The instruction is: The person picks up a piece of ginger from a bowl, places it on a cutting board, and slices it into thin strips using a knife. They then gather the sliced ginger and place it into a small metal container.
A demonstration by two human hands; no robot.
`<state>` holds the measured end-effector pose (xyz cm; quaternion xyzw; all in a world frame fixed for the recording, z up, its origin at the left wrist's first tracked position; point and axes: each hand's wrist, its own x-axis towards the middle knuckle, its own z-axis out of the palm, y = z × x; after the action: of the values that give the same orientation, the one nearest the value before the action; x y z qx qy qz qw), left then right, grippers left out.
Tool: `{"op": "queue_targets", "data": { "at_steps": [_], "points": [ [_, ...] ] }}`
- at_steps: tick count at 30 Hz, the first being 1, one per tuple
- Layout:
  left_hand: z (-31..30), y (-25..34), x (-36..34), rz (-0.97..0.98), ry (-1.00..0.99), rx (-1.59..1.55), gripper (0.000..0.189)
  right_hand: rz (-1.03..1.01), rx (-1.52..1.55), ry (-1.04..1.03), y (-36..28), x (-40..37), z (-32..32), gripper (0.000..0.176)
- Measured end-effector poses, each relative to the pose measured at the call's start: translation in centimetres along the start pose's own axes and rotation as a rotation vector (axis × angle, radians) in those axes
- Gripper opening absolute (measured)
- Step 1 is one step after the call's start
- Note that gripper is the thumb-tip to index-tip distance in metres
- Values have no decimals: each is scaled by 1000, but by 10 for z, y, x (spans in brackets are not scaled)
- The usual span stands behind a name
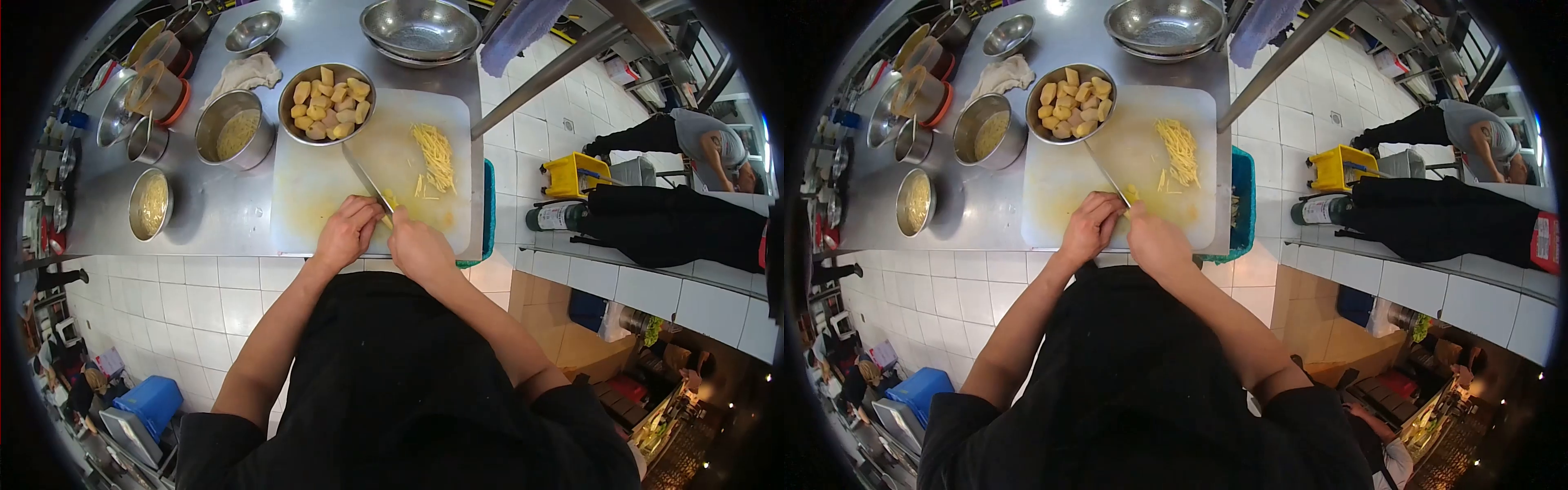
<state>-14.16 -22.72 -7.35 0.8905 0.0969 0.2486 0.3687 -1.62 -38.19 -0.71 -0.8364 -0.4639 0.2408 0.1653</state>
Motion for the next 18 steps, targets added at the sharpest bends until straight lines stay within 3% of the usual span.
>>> {"op": "queue_targets", "data": {
  "at_steps": [6,14,18],
  "points": [
    [0,0,-1,32,5,12,23,30,8,-8,-1,2,-3,21],
    [-1,1,1,68,-15,58,25,44,-23,-129,-16,-51,-57,19],
    [-3,1,2,74,-32,59,25,66,-32,-60,-5,-17,-11,20]
  ]
}}
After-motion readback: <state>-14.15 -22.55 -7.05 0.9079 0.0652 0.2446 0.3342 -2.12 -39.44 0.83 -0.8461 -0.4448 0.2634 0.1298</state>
